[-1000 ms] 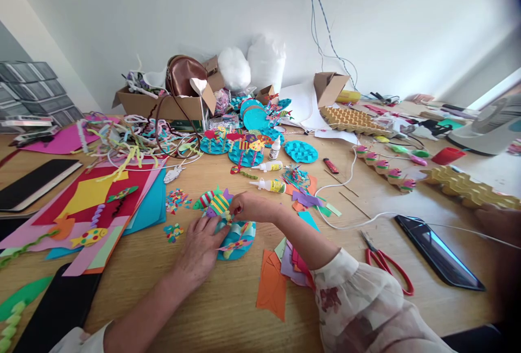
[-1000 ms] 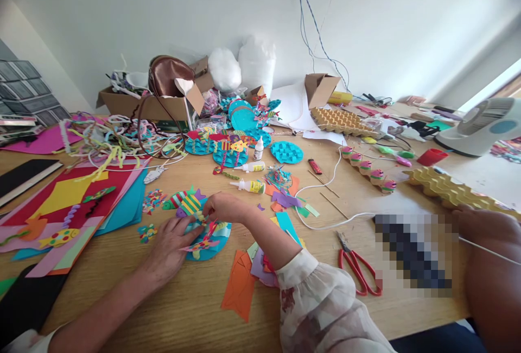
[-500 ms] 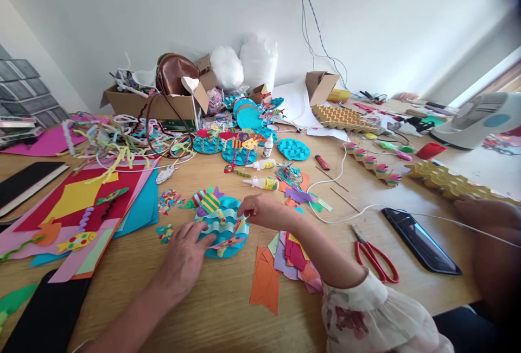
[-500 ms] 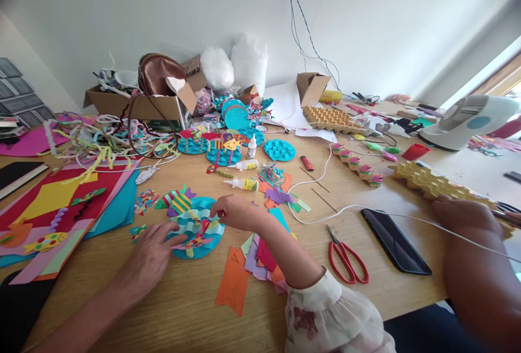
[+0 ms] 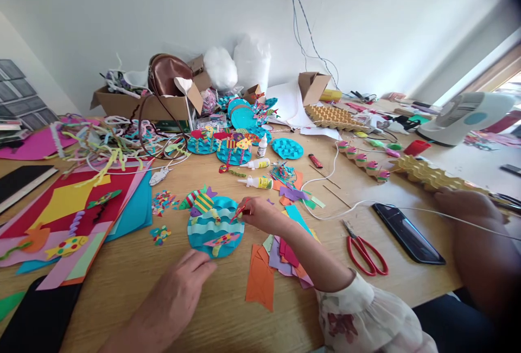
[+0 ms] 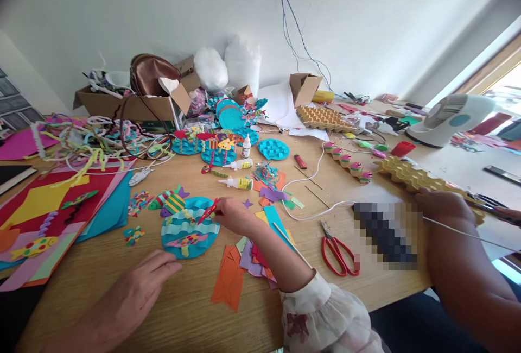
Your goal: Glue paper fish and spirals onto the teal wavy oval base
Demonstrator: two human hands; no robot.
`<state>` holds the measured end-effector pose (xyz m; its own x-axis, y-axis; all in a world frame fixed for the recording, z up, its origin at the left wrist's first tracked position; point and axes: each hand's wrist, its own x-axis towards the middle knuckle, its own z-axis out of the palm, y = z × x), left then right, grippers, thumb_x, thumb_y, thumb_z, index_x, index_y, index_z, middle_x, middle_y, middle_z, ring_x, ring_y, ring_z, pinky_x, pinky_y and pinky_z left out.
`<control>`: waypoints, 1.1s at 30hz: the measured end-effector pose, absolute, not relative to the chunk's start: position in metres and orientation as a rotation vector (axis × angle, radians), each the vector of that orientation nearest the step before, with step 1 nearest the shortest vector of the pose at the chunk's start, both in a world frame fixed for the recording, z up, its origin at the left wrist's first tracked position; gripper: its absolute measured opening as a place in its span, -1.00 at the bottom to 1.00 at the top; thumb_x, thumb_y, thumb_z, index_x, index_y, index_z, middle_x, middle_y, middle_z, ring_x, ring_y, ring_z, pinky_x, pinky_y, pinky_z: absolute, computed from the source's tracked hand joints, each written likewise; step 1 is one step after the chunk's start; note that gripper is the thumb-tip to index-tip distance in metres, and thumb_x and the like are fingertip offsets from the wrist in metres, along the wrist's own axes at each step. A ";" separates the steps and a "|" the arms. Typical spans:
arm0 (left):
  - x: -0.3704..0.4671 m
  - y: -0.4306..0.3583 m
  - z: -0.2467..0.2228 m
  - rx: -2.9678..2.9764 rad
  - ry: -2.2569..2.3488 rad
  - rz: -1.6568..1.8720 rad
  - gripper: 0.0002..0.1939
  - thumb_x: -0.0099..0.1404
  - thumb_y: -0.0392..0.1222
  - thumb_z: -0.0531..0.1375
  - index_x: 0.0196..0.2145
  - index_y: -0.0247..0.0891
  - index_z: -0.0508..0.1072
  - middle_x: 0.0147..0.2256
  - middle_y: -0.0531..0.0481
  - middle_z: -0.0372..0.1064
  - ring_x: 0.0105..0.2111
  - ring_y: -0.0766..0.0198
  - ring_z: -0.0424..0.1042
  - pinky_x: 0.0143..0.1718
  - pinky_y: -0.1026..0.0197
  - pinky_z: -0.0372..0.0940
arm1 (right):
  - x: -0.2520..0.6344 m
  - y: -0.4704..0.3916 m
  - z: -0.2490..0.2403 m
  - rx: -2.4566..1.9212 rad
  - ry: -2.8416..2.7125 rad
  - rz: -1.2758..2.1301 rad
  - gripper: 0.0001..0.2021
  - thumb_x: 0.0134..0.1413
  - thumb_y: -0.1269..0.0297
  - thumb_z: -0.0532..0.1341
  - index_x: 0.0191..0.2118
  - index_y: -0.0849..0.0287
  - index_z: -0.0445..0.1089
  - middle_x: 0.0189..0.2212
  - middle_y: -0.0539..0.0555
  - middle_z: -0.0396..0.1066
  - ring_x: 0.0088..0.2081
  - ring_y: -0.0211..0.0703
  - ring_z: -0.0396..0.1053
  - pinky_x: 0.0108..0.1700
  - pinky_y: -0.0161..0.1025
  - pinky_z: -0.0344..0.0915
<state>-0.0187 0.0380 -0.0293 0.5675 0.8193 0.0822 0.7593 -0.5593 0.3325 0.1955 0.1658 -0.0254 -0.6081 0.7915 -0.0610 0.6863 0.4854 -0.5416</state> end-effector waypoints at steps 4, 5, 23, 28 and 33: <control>-0.005 0.034 -0.034 2.528 1.190 0.250 -0.39 0.06 -0.57 -0.14 0.00 -0.24 0.35 0.00 -0.10 0.32 -0.05 0.26 0.35 -0.03 0.23 0.29 | 0.197 0.163 -0.026 -1.391 -2.459 0.834 -0.86 0.00 0.37 0.18 -0.33 0.19 0.49 -0.61 -0.08 0.26 -0.57 -0.40 0.08 -0.52 -0.41 -0.08; 0.000 0.034 -0.034 2.507 1.192 0.214 -0.36 0.05 -0.58 -0.14 0.05 -0.24 0.30 0.07 -0.10 0.25 -0.01 0.27 0.33 -0.01 0.23 0.28 | 0.197 0.163 -0.025 -1.408 -2.448 0.843 -0.86 0.00 0.36 0.18 -0.33 0.18 0.49 -0.62 -0.08 0.26 -0.57 -0.40 0.08 -0.52 -0.41 -0.08; 0.026 0.034 -0.035 2.321 1.114 0.134 -0.30 0.02 -0.59 -0.12 0.09 -0.20 0.26 0.15 -0.09 0.14 0.00 0.22 0.32 0.04 0.18 0.23 | 0.190 0.159 -0.025 -1.547 -2.609 0.569 -0.82 -0.06 0.45 0.12 -0.35 0.22 0.47 -0.46 0.07 0.44 -0.47 -0.29 0.25 -0.50 -0.38 -0.02; -0.014 0.034 -0.037 2.302 1.330 0.464 -0.48 0.04 -0.52 -0.10 -0.16 -0.20 0.46 -0.20 -0.04 0.46 -0.21 0.26 0.47 -0.17 0.32 0.36 | 0.188 0.158 -0.022 -1.671 -2.618 0.590 -0.81 -0.03 0.43 0.11 -0.39 0.24 0.48 -0.44 0.11 0.46 -0.45 -0.24 0.30 -0.49 -0.36 0.01; -0.040 0.054 -0.040 2.077 1.553 0.952 -0.66 0.22 -0.27 -0.04 -0.16 -0.23 0.46 -0.15 -0.12 0.38 -0.37 0.27 0.44 -0.35 0.26 0.39 | 0.187 0.156 -0.020 -1.636 -2.561 0.678 -0.79 -0.04 0.46 0.12 -0.31 0.21 0.49 -0.35 0.10 0.48 -0.37 -0.21 0.34 -0.44 -0.37 0.08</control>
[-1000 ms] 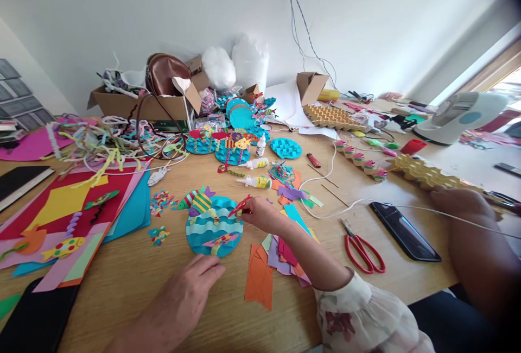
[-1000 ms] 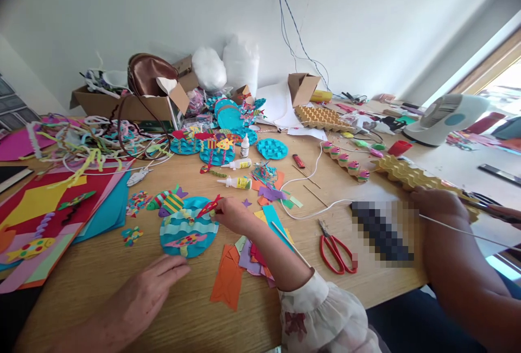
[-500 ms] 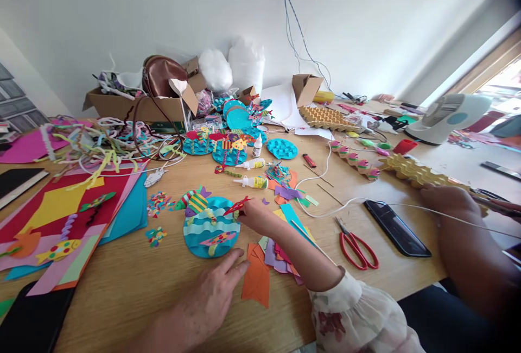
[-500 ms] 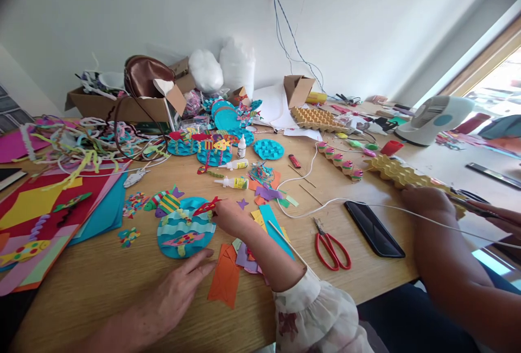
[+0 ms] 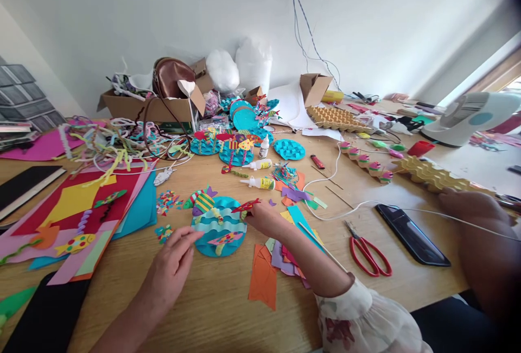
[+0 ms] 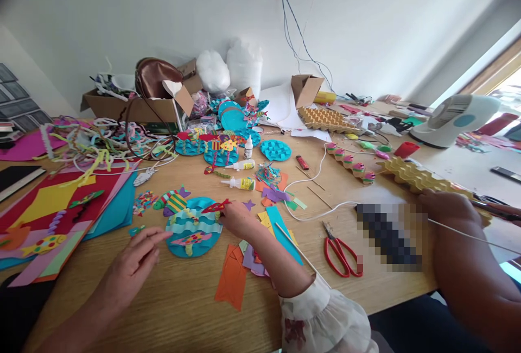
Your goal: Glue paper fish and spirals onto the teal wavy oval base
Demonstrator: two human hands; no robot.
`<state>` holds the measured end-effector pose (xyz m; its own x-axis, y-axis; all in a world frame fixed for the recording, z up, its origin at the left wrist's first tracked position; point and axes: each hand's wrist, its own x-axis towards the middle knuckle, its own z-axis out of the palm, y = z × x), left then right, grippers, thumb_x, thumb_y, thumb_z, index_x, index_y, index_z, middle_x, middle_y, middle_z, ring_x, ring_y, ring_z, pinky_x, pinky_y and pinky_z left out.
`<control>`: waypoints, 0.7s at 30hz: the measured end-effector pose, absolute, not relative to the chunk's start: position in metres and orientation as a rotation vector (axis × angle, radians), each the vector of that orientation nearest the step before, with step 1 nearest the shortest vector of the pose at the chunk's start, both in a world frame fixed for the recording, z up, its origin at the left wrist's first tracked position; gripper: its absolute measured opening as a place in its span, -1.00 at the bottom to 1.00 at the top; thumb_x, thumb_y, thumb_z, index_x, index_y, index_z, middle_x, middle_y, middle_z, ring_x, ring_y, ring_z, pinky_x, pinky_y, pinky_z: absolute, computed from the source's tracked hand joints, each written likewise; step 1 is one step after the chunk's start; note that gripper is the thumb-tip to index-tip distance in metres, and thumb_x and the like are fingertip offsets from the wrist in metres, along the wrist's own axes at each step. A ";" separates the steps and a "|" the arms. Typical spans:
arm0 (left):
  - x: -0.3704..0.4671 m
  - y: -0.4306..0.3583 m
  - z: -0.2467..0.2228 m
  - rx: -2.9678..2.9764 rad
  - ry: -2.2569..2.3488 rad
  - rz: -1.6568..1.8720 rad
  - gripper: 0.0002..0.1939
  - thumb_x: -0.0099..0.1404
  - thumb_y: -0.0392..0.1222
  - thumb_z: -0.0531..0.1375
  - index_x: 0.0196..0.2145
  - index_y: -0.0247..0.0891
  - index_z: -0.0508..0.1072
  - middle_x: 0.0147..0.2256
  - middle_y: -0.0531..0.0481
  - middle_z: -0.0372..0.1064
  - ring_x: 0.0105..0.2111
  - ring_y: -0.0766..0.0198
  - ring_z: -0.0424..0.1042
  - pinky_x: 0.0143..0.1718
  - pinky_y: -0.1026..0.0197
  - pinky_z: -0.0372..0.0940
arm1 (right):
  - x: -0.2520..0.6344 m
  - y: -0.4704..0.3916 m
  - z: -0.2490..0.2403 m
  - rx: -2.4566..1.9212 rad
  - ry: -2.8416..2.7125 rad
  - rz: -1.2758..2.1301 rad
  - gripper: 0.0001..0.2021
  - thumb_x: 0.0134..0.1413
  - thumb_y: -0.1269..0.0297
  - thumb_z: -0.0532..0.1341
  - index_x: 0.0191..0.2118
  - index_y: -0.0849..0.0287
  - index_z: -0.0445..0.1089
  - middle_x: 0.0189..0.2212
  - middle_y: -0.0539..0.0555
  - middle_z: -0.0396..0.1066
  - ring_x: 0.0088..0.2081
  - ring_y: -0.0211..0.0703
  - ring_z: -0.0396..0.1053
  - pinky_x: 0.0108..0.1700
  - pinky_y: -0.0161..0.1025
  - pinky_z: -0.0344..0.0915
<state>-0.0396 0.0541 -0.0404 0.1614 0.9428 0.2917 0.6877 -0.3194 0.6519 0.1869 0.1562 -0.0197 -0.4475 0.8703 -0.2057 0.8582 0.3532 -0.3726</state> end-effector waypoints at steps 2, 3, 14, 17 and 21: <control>-0.037 0.064 -0.044 1.920 1.472 0.958 -0.62 0.24 -0.24 -0.06 -0.07 -0.25 0.41 -0.01 -0.18 0.28 -0.50 0.35 0.38 -0.49 0.27 0.38 | 0.188 0.156 -0.021 -1.584 -2.527 0.695 -0.76 -0.05 0.48 0.12 -0.28 0.17 0.48 -0.31 0.08 0.48 -0.32 -0.21 0.35 -0.38 -0.38 0.11; -0.034 0.068 -0.046 1.840 1.410 0.947 -0.61 0.25 -0.22 -0.08 -0.03 -0.26 0.38 0.05 -0.21 0.21 -0.54 0.38 0.35 -0.56 0.28 0.35 | 0.188 0.156 -0.023 -1.572 -2.511 0.698 -0.75 -0.05 0.48 0.11 -0.27 0.16 0.49 -0.30 0.07 0.47 -0.30 -0.21 0.35 -0.36 -0.38 0.12; -0.020 0.094 -0.055 1.555 1.299 0.739 -0.52 0.21 -0.22 -0.03 0.09 -0.14 0.28 0.24 -0.16 -0.09 -0.64 0.53 0.27 -0.73 0.38 0.21 | 0.186 0.158 -0.021 -1.608 -2.541 0.721 -0.83 -0.07 0.47 0.15 -0.35 0.20 0.47 -0.43 0.06 0.44 -0.41 -0.24 0.28 -0.45 -0.35 0.00; -0.019 0.098 -0.056 1.608 1.302 0.730 -0.51 0.21 -0.24 -0.03 0.11 -0.11 0.26 0.22 -0.13 -0.02 -0.66 0.50 0.28 -0.72 0.34 0.25 | 0.186 0.157 -0.020 -1.600 -2.521 0.747 -0.86 -0.08 0.49 0.15 -0.40 0.22 0.45 -0.47 0.04 0.40 -0.45 -0.28 0.23 -0.48 -0.36 -0.04; -0.017 0.103 -0.052 1.854 1.283 0.728 -0.55 0.22 -0.28 -0.03 0.06 -0.16 0.33 0.13 -0.07 0.20 -0.21 0.17 0.45 -0.22 0.11 0.39 | 0.187 0.156 -0.024 -1.659 -2.421 0.806 -0.89 -0.08 0.46 0.15 -0.46 0.22 0.43 -0.52 0.00 0.35 -0.48 -0.31 0.17 -0.50 -0.38 -0.05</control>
